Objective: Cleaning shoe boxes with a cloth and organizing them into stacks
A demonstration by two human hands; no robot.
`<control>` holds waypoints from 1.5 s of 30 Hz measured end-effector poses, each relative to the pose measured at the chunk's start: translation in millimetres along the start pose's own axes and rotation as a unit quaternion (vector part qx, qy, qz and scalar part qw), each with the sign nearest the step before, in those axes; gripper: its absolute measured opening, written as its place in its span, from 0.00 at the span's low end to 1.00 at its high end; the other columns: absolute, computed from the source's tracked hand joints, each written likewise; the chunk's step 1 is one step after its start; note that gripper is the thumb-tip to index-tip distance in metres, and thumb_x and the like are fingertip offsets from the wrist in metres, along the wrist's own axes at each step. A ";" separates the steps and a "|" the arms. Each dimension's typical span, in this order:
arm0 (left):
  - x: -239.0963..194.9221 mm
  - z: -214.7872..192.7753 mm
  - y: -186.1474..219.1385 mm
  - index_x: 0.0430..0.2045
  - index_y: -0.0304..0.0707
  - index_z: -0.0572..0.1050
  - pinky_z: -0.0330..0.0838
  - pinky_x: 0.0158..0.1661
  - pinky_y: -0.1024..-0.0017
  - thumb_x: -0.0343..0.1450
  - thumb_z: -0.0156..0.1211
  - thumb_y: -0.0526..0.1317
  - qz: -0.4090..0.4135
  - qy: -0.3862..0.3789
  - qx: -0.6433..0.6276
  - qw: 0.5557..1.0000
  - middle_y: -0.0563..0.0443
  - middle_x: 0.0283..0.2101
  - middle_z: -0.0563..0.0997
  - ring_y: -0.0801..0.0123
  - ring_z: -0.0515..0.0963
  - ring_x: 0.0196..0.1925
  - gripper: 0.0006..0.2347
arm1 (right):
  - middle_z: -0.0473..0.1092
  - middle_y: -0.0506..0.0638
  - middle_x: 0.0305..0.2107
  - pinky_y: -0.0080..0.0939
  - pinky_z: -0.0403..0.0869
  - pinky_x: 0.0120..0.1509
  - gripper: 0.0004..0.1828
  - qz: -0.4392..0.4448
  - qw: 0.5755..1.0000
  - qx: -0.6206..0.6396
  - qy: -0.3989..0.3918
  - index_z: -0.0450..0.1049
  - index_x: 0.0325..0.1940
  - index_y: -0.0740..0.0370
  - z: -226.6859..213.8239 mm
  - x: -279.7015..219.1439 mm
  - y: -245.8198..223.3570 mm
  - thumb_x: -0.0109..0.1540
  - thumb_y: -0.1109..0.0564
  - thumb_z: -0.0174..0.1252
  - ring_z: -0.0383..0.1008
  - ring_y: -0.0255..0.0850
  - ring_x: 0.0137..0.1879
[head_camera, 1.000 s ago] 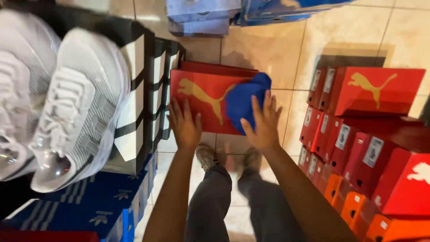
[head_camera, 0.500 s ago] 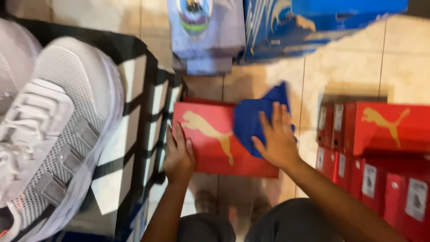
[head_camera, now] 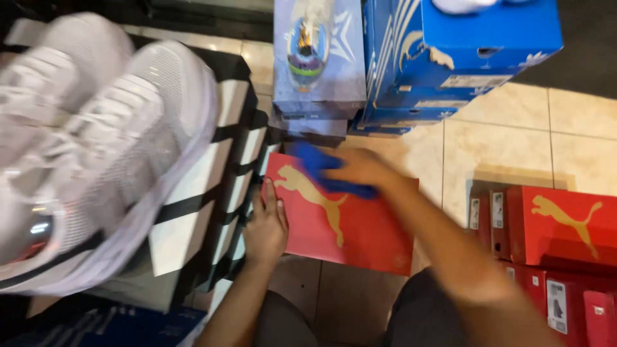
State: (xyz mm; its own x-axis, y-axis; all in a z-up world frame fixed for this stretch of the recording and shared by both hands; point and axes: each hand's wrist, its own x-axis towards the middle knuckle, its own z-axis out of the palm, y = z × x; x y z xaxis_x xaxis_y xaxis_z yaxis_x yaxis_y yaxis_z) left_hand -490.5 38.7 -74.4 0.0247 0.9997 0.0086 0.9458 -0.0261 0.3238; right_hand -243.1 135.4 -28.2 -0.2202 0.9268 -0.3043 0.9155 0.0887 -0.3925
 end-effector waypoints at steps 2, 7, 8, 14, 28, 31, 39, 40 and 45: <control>-1.1 6.6 -1.6 0.73 0.54 0.52 0.81 0.37 0.43 0.79 0.36 0.49 -0.008 -0.006 0.009 1.000 0.42 0.69 0.61 0.38 0.82 0.44 0.24 | 0.76 0.61 0.54 0.58 0.68 0.71 0.33 0.071 0.987 0.048 -0.137 0.78 0.58 0.53 -28.3 -21.3 47.8 0.59 0.31 0.52 0.72 0.60 0.64; 1.4 -0.2 1.5 0.73 0.52 0.52 0.81 0.38 0.45 0.79 0.36 0.48 0.007 -0.012 0.019 1.000 0.41 0.68 0.62 0.41 0.82 0.46 0.24 | 0.64 0.69 0.64 0.64 0.57 0.77 0.43 0.002 0.972 0.124 -0.199 0.68 0.68 0.60 7.7 42.3 55.5 0.61 0.27 0.46 0.60 0.66 0.72; 0.1 3.7 0.0 0.74 0.52 0.52 0.81 0.40 0.44 0.79 0.35 0.49 0.000 -0.017 0.022 1.000 0.41 0.68 0.62 0.41 0.82 0.48 0.24 | 0.57 0.71 0.69 0.66 0.52 0.79 0.48 -0.052 0.966 0.135 -0.216 0.61 0.75 0.60 23.1 70.3 48.7 0.62 0.24 0.45 0.53 0.67 0.76; -0.7 10.1 0.2 0.75 0.58 0.49 0.80 0.41 0.42 0.79 0.32 0.51 -0.040 -0.059 0.025 0.997 0.45 0.68 0.61 0.36 0.81 0.49 0.24 | 0.72 0.60 0.58 0.53 0.65 0.73 0.33 -0.108 0.953 0.214 -0.187 0.76 0.62 0.49 17.5 82.0 -10.3 0.59 0.31 0.61 0.70 0.56 0.67; -3.1 4.5 2.5 0.74 0.55 0.52 0.80 0.45 0.45 0.79 0.35 0.49 -0.025 -0.040 0.003 0.999 0.45 0.69 0.62 0.37 0.81 0.49 0.24 | 0.74 0.53 0.52 0.56 0.69 0.64 0.29 -0.018 0.978 -0.086 0.191 0.75 0.57 0.49 34.7 -85.0 -5.7 0.59 0.34 0.54 0.68 0.52 0.65; 0.4 26.4 -13.7 0.71 0.57 0.57 0.81 0.44 0.45 0.74 0.41 0.45 -0.025 -0.042 -0.006 0.999 0.51 0.71 0.60 0.37 0.82 0.47 0.25 | 0.58 0.55 0.68 0.62 0.55 0.75 0.36 -0.135 0.953 -0.162 0.219 0.59 0.72 0.55 84.4 -92.2 -69.8 0.62 0.41 0.49 0.50 0.57 0.76; -9.2 -15.9 1.1 0.74 0.63 0.52 0.76 0.52 0.44 0.78 0.34 0.49 -0.044 -0.064 -0.077 0.994 0.46 0.71 0.62 0.36 0.75 0.60 0.24 | 0.77 0.55 0.38 0.59 0.74 0.47 0.31 -0.189 0.918 -0.152 0.314 0.78 0.52 0.50 50.2 -121.6 15.7 0.47 0.39 0.63 0.79 0.57 0.42; -8.4 -12.7 -1.5 0.73 0.63 0.53 0.75 0.52 0.44 0.79 0.33 0.49 -0.039 -0.057 -0.091 0.994 0.48 0.72 0.62 0.37 0.75 0.60 0.23 | 0.71 0.59 0.50 0.60 0.65 0.61 0.34 -0.128 0.921 -0.182 0.319 0.74 0.59 0.56 56.5 -106.3 27.3 0.52 0.39 0.60 0.71 0.59 0.55; -6.0 -8.7 -9.3 0.76 0.58 0.43 0.69 0.56 0.41 0.79 0.27 0.53 -0.099 -0.066 -0.198 0.973 0.36 0.68 0.68 0.36 0.73 0.63 0.25 | 0.63 0.70 0.65 0.63 0.57 0.74 0.29 -0.110 0.933 -0.079 0.333 0.77 0.56 0.67 41.1 -47.3 -63.3 0.55 0.49 0.66 0.60 0.69 0.71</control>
State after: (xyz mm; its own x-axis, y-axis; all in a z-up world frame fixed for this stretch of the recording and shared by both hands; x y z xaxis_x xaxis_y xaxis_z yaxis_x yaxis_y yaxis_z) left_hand -502.3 33.0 -69.3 -0.0794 0.9757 -0.2045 0.7383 0.1954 0.6456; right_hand -304.5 71.0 -24.7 -0.1992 0.8960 0.3968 0.9227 0.3079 -0.2322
